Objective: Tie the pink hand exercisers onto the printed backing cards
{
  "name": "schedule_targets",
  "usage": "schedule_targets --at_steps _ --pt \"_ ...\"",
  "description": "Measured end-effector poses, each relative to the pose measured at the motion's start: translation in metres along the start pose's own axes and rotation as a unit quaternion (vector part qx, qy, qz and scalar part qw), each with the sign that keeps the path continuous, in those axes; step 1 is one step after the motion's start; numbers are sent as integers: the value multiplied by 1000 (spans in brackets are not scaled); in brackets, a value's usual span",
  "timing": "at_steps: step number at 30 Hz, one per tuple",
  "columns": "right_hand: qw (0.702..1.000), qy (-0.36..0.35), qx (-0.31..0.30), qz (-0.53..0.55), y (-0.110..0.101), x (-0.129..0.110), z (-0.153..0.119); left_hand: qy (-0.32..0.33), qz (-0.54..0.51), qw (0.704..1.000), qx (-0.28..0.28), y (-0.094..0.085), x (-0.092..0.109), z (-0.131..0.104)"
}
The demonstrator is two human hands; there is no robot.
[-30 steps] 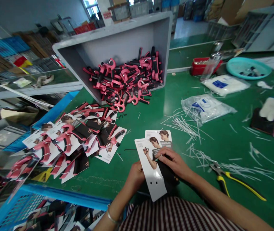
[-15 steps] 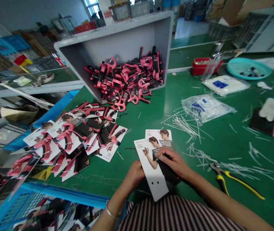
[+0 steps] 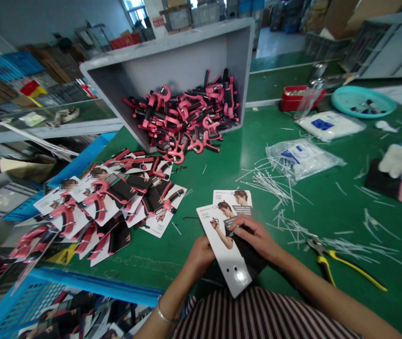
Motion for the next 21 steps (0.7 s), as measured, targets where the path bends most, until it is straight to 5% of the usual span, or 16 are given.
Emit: schedule_targets --at_steps 14,18,21 --pt "1000 6 6 21 -1 2 -5 33 -6 999 33 13 14 -3" --pt "999 16 18 28 -3 3 -5 36 23 999 4 16 6 -1" --pt "1000 0 2 3 -5 -3 -6 44 70 996 38 12 0 3"
Point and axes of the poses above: each hand's wrist, its own z-axis towards the middle knuckle, its own y-axis out of the palm, x = y × z, the point moved 7 cm from there along z, towards the middle knuckle, and after that the axes turned 1 degree about y, right-handed, at the moved point
